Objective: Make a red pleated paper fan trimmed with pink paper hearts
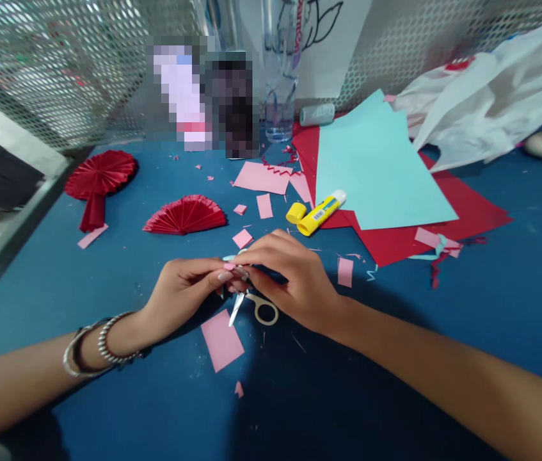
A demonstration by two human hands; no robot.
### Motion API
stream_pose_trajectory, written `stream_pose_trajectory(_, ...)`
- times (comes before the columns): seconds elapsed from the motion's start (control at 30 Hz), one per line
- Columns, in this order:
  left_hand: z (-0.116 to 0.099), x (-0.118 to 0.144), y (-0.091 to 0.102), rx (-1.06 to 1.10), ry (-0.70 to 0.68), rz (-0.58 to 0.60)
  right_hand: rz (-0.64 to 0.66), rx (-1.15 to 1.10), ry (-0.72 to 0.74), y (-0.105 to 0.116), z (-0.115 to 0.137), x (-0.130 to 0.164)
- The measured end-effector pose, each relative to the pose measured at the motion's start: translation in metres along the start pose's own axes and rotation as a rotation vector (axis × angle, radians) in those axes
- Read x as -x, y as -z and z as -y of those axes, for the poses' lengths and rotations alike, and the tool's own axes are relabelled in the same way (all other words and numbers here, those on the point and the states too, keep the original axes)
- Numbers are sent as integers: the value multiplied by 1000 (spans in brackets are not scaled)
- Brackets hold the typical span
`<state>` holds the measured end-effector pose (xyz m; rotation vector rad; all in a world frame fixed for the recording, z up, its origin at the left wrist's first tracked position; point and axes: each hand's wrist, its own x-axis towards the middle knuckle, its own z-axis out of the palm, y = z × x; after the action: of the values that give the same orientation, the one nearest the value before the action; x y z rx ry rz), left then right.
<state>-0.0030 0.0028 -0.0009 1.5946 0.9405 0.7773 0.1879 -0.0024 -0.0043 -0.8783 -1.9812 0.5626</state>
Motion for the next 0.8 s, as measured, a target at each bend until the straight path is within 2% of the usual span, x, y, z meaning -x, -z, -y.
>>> stream_pose_trajectory(0.23, 1, 1, 0, 3, -30, 78, -18, 19, -19, -2, 2, -1)
stream_pose_trajectory(0.5, 0, -2, -2, -4, 23, 45, 12, 36, -86, -3, 2, -1)
stream_pose_trajectory(0.7, 1, -1, 0, -200, 24, 100, 27, 48, -52, -4, 4, -3)
stream_pose_trajectory(0.8, 1, -1, 0, -264, 35, 113, 15, 1, -103, -5, 5, -2)
